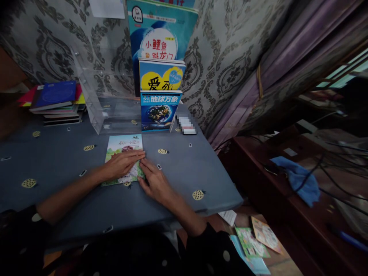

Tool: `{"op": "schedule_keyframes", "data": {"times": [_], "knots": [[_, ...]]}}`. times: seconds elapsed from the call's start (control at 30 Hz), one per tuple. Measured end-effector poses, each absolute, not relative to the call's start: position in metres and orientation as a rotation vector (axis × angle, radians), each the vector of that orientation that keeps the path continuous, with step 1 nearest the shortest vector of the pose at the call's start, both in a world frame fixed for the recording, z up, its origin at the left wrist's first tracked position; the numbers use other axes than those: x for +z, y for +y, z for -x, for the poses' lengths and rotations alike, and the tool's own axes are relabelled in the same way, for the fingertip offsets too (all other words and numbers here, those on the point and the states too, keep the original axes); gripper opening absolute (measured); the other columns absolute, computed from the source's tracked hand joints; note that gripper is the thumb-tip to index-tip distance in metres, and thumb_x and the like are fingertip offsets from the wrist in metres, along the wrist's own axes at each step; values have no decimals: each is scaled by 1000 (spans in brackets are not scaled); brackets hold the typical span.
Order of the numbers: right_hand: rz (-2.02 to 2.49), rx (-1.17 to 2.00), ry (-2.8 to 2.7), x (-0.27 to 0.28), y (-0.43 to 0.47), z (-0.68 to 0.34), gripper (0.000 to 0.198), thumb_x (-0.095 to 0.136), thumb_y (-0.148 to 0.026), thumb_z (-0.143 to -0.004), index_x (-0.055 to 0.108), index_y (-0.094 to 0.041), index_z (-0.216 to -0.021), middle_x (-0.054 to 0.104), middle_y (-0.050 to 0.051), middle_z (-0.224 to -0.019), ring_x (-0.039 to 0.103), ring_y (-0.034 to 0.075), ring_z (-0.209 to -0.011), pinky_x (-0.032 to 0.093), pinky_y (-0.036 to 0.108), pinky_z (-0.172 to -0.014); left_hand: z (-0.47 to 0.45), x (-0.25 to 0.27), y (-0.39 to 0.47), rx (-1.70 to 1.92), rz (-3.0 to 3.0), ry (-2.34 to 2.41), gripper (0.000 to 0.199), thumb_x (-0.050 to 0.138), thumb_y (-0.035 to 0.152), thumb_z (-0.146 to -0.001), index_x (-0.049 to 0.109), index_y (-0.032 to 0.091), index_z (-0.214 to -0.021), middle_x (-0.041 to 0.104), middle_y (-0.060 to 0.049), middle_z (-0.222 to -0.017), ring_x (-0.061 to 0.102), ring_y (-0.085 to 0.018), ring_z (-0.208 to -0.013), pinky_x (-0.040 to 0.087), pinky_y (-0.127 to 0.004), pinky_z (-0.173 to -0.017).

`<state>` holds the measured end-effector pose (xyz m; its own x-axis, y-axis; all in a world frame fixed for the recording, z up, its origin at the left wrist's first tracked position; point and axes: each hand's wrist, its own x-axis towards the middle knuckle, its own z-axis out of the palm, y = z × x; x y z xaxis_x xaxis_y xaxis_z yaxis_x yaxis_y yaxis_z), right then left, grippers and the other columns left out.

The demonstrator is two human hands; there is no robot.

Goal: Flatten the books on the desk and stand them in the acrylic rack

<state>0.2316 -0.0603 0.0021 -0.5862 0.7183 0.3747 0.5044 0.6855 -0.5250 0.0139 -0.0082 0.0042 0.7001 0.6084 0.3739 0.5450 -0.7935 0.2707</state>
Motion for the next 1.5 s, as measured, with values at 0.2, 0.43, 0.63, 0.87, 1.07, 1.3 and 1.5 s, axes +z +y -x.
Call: {"op": "schedule_keyframes", "data": {"times": [0.2, 0.43, 0.63, 0.87, 1.07, 1.3, 1.5], "knots": [[905, 502, -2317, 2, -72, -237, 47, 50, -26, -97, 52, -12, -142, 53, 20, -145, 49, 29, -138, 46, 50, -112, -18, 9, -23, 650, -2742, 948, 45, 35, 12, -99, 56, 17, -138, 61, -11, -140, 53, -19, -134, 46, -40, -112], [931, 514, -2328, 1, -89, -243, 50, 49, -27, -98, 47, -15, -147, 50, 17, -149, 46, 27, -141, 45, 49, -114, -20, 11, -39, 653, -2718, 913, 46, 38, 12, -98, 53, 21, -140, 61, -9, -140, 52, -19, -135, 47, -42, -111], [927, 537, -2333, 3, -104, -248, 48, 50, -26, -99, 48, -12, -145, 50, 19, -149, 45, 27, -142, 44, 49, -115, -22, 13, -53, 640, -2709, 910, 42, 39, 14, -100, 52, 19, -140, 60, -10, -142, 52, -19, -135, 45, -42, -113], [858, 489, -2267, 3, -120, -251, 47, 49, -22, -99, 48, -17, -146, 55, 17, -145, 48, 26, -139, 47, 48, -112, -23, 20, -70, 582, -2710, 852, 43, 36, 13, -101, 48, 17, -142, 59, -10, -143, 49, -18, -138, 45, -42, -113], [870, 461, -2243, 0, -126, -252, 43, 51, -19, -97, 55, -17, -140, 61, 16, -138, 54, 26, -134, 49, 49, -110, -25, 16, -80, 564, -2691, 864, 45, 36, 12, -100, 46, 19, -143, 56, -9, -146, 47, -17, -139, 43, -41, -115], [884, 528, -2158, 4, -124, -255, 34, 54, -16, -95, 66, -20, -127, 69, 13, -127, 63, 24, -124, 54, 46, -105, -25, 15, -87, 494, -2728, 879, 54, 35, 6, -96, 38, 19, -148, 53, -9, -149, 44, -18, -142, 41, -41, -115], [927, 554, -2108, 11, -124, -254, 34, 53, -14, -95, 67, -22, -126, 70, 12, -125, 65, 23, -120, 57, 45, -102, -22, 19, -97, 422, -2792, 925, 59, 37, 1, -91, 37, 15, -148, 47, -11, -153, 41, -19, -144, 39, -41, -117]]}}
